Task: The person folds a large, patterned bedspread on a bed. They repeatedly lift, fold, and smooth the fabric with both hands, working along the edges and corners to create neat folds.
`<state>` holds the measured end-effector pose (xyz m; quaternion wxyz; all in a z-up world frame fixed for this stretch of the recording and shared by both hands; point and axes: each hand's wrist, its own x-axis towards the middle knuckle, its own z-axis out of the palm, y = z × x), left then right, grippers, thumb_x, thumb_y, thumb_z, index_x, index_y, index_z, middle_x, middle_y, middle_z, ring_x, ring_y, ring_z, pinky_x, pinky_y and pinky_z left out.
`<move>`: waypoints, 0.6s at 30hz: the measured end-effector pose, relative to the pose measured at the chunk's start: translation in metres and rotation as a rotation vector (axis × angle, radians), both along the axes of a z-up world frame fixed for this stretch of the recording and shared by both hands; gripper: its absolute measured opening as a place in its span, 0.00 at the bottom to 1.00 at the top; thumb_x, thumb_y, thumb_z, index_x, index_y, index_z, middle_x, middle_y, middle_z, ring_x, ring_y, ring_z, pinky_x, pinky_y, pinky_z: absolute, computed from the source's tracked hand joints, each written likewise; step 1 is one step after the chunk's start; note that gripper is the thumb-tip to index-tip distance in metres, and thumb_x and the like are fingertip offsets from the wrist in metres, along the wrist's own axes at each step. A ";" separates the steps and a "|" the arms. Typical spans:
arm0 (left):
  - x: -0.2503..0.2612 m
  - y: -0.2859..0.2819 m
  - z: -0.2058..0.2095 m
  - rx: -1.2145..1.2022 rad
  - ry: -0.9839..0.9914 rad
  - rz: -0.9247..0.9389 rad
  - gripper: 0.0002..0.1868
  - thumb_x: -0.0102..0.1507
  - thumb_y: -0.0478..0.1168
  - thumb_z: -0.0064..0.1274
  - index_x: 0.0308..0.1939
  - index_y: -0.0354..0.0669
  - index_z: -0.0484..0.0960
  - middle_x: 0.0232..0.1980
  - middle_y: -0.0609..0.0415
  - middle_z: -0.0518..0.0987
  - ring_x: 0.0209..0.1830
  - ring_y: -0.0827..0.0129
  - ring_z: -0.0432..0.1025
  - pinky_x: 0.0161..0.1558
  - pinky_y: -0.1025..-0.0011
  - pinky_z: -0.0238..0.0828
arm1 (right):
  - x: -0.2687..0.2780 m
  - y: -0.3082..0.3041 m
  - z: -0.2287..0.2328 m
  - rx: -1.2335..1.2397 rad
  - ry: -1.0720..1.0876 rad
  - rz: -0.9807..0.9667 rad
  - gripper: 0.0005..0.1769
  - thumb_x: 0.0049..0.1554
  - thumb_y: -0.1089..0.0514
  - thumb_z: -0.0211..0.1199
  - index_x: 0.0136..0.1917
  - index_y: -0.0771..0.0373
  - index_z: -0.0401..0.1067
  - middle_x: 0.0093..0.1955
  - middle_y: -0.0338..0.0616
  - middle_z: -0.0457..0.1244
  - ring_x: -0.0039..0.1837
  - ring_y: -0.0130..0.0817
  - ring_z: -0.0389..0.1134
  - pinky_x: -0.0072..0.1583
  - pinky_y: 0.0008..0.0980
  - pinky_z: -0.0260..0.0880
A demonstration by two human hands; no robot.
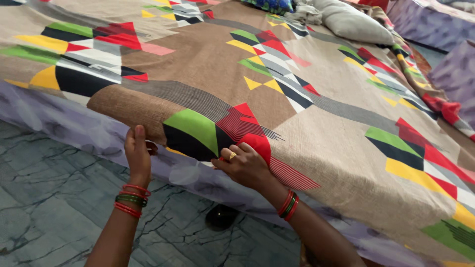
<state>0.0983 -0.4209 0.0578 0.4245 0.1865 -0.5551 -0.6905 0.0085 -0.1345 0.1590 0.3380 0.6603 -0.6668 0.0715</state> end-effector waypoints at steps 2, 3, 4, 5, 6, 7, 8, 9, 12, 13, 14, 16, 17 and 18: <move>-0.005 -0.006 -0.005 -0.033 0.006 0.030 0.22 0.75 0.57 0.45 0.38 0.44 0.70 0.30 0.62 0.67 0.27 0.78 0.63 0.29 0.75 0.62 | 0.000 0.003 0.000 -0.008 -0.021 0.020 0.10 0.59 0.48 0.65 0.54 0.46 0.79 0.42 0.33 0.58 0.45 0.29 0.64 0.49 0.34 0.64; -0.005 -0.010 -0.010 -0.078 0.019 0.083 0.23 0.78 0.57 0.45 0.39 0.42 0.69 0.33 0.62 0.66 0.30 0.78 0.62 0.31 0.75 0.61 | -0.001 0.006 0.000 -0.007 -0.045 0.059 0.11 0.60 0.49 0.65 0.56 0.46 0.79 0.41 0.33 0.57 0.45 0.29 0.63 0.48 0.34 0.63; -0.006 -0.011 -0.016 -0.123 0.032 0.136 0.24 0.81 0.56 0.46 0.40 0.40 0.69 0.35 0.62 0.65 0.33 0.79 0.60 0.33 0.75 0.60 | -0.002 0.009 0.000 -0.007 -0.070 0.097 0.12 0.61 0.49 0.65 0.57 0.46 0.80 0.40 0.32 0.56 0.45 0.28 0.63 0.47 0.33 0.63; -0.005 -0.013 -0.021 -0.137 0.052 0.111 0.22 0.79 0.55 0.45 0.40 0.41 0.70 0.33 0.62 0.67 0.31 0.78 0.62 0.33 0.75 0.62 | -0.004 0.011 -0.001 -0.007 -0.096 0.137 0.13 0.62 0.50 0.64 0.59 0.47 0.80 0.39 0.32 0.55 0.44 0.27 0.63 0.47 0.33 0.62; -0.001 -0.017 -0.026 -0.151 0.072 0.086 0.21 0.78 0.54 0.44 0.41 0.42 0.71 0.32 0.61 0.69 0.29 0.78 0.63 0.32 0.74 0.63 | -0.006 0.013 -0.002 -0.016 -0.073 0.140 0.14 0.62 0.51 0.64 0.60 0.47 0.80 0.39 0.32 0.55 0.45 0.27 0.63 0.47 0.33 0.63; 0.003 -0.019 -0.031 -0.163 0.088 0.065 0.19 0.76 0.54 0.44 0.41 0.43 0.72 0.30 0.60 0.70 0.27 0.77 0.65 0.32 0.74 0.65 | -0.006 0.014 -0.004 -0.023 -0.054 0.146 0.14 0.63 0.51 0.64 0.61 0.48 0.80 0.40 0.33 0.55 0.45 0.26 0.63 0.48 0.32 0.63; 0.002 -0.020 -0.037 -0.178 0.095 0.025 0.19 0.77 0.53 0.43 0.41 0.43 0.72 0.30 0.60 0.70 0.28 0.77 0.65 0.33 0.74 0.65 | -0.007 0.014 -0.006 -0.031 -0.036 0.152 0.15 0.63 0.51 0.63 0.63 0.48 0.80 0.41 0.33 0.55 0.46 0.26 0.63 0.48 0.32 0.63; 0.001 -0.022 -0.042 -0.192 0.099 -0.015 0.18 0.78 0.52 0.43 0.42 0.42 0.72 0.31 0.59 0.70 0.29 0.76 0.64 0.34 0.73 0.65 | -0.006 0.011 -0.009 -0.030 -0.018 0.106 0.14 0.63 0.51 0.63 0.61 0.49 0.80 0.41 0.32 0.56 0.45 0.27 0.63 0.48 0.32 0.63; -0.014 -0.024 -0.055 -0.163 0.110 -0.088 0.17 0.79 0.51 0.41 0.43 0.43 0.71 0.31 0.58 0.70 0.29 0.76 0.64 0.34 0.73 0.64 | -0.002 0.001 -0.015 -0.035 0.011 -0.013 0.12 0.62 0.50 0.64 0.57 0.50 0.79 0.42 0.32 0.58 0.45 0.29 0.63 0.47 0.32 0.62; -0.020 -0.024 -0.058 -0.141 0.118 -0.100 0.17 0.79 0.50 0.40 0.43 0.43 0.72 0.31 0.58 0.70 0.28 0.75 0.64 0.34 0.74 0.64 | 0.000 -0.002 -0.014 -0.044 0.005 -0.034 0.11 0.61 0.50 0.64 0.57 0.50 0.79 0.42 0.32 0.58 0.45 0.30 0.63 0.47 0.33 0.62; -0.024 -0.024 -0.061 -0.129 0.139 -0.102 0.16 0.79 0.50 0.39 0.44 0.43 0.71 0.32 0.58 0.71 0.29 0.75 0.65 0.34 0.74 0.64 | 0.003 -0.004 -0.012 -0.052 0.000 -0.054 0.11 0.61 0.51 0.64 0.56 0.50 0.79 0.41 0.33 0.58 0.45 0.30 0.63 0.47 0.33 0.62; -0.031 -0.023 -0.065 -0.108 0.180 -0.102 0.15 0.79 0.49 0.39 0.46 0.43 0.71 0.34 0.59 0.72 0.30 0.76 0.66 0.35 0.74 0.66 | 0.010 -0.008 -0.005 -0.029 -0.053 -0.102 0.09 0.62 0.51 0.64 0.55 0.49 0.79 0.42 0.34 0.58 0.46 0.31 0.64 0.48 0.34 0.62; -0.028 -0.025 -0.068 -0.122 0.162 -0.098 0.15 0.80 0.49 0.39 0.45 0.43 0.71 0.33 0.58 0.72 0.31 0.75 0.66 0.35 0.74 0.66 | 0.015 -0.008 0.000 -0.014 -0.083 -0.129 0.08 0.62 0.50 0.64 0.54 0.49 0.79 0.42 0.34 0.59 0.46 0.31 0.65 0.48 0.35 0.62; -0.024 -0.028 -0.069 -0.136 0.143 -0.094 0.16 0.80 0.49 0.39 0.45 0.42 0.70 0.33 0.58 0.71 0.31 0.75 0.66 0.36 0.73 0.66 | 0.020 -0.007 0.006 0.006 -0.159 -0.129 0.09 0.62 0.49 0.65 0.53 0.50 0.79 0.42 0.34 0.59 0.46 0.31 0.65 0.49 0.36 0.62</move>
